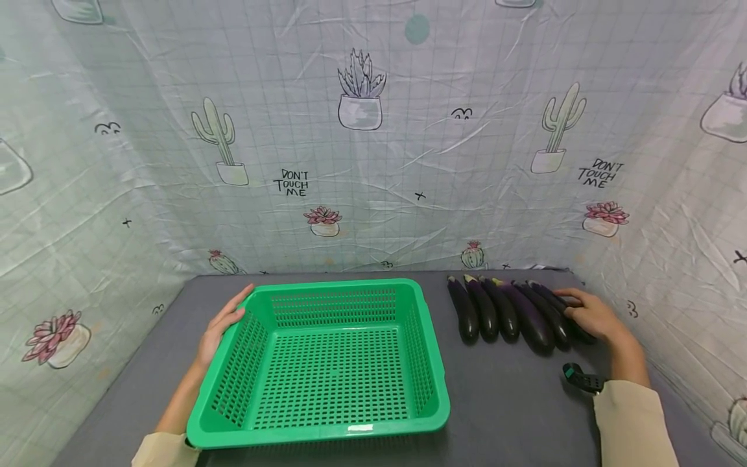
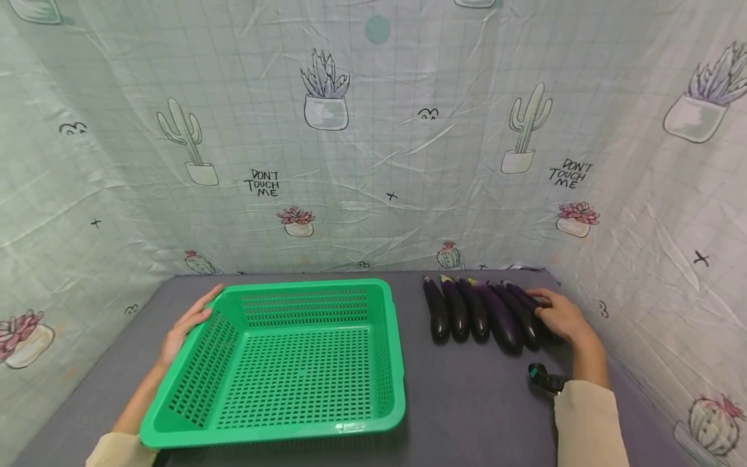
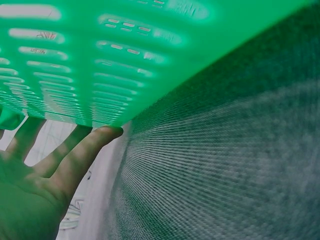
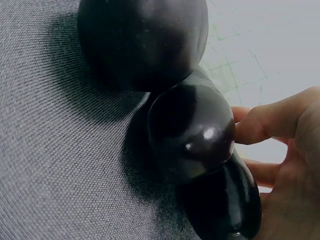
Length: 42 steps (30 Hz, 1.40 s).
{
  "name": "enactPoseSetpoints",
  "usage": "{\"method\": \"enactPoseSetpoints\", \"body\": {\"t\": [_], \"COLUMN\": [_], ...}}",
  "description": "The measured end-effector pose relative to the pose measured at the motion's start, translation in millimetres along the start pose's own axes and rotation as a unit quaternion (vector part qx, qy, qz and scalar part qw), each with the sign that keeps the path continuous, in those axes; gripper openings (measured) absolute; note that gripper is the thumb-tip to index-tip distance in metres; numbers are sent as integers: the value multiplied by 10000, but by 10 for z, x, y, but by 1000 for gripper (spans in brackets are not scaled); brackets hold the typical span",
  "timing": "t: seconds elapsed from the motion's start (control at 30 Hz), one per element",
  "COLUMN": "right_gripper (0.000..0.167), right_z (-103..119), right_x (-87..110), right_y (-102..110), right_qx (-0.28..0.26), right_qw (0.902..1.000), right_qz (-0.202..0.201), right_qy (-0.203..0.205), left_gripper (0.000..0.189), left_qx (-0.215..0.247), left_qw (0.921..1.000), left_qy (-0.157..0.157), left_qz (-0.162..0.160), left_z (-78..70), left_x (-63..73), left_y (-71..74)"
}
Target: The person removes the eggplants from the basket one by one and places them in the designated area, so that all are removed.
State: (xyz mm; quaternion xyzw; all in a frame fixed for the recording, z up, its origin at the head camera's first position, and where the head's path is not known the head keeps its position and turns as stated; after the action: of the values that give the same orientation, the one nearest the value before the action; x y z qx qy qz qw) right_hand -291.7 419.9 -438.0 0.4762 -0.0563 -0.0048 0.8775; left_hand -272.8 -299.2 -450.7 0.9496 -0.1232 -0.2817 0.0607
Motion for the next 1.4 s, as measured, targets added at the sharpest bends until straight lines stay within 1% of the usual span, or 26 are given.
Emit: {"method": "enactPoseSetpoints", "body": {"t": [0.13,0.3,0.53,0.67,0.87,1.0,1.07,1.23,1.3,1.4], "right_gripper": [52,51,50,50,52,51,50,47,47,47], "right_z": [8,21,20,-3,-38,-64,-73,-80,-74,-65], "right_x": [10,22,35,28,13,16,24,54,63,68], "right_y": [-3,6,7,-2,-6,14,35,78,89,89], "right_qx": [-74,-124,-91,-164,-164,-121,-118,-55,-5,47], "right_qw": [10000,9998,9999,9998,9998,9998,9998,9998,9999,9999], "right_qz": [-1,5,2,-24,-74,-64,-15,36,37,78], "right_qy": [55,145,78,76,88,126,168,210,165,84], "left_gripper": [53,54,54,54,53,53,53,53,53,53], "left_qx": [-25,129,-171,-52,38,229,217,8,46,241], "left_qw": [10000,9999,9998,10000,10000,9997,9997,10000,9999,9996], "left_qy": [10,-14,-40,24,-47,-51,-62,-89,-107,-137], "left_qz": [-29,23,17,10,31,75,68,24,45,84], "left_z": [1,11,12,9,14,15,15,25,31,37], "left_x": [-4,-3,-6,-11,-11,-3,-5,-16,-19,-13], "left_y": [-5,0,13,15,3,-2,2,20,20,9]}}
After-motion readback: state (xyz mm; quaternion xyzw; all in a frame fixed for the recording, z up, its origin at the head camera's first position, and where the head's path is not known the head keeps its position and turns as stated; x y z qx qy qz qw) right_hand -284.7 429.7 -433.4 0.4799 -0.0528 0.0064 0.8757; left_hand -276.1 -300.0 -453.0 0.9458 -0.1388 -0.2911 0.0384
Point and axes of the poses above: each hand's wrist, its own x-axis away from the middle knuckle, its own y-axis out of the back of the hand, z = x × y, the point moved 1 cm from there along -x, towards the middle knuckle, and after that the axes turned 9 degrees about -y, right-handed, at the moved point
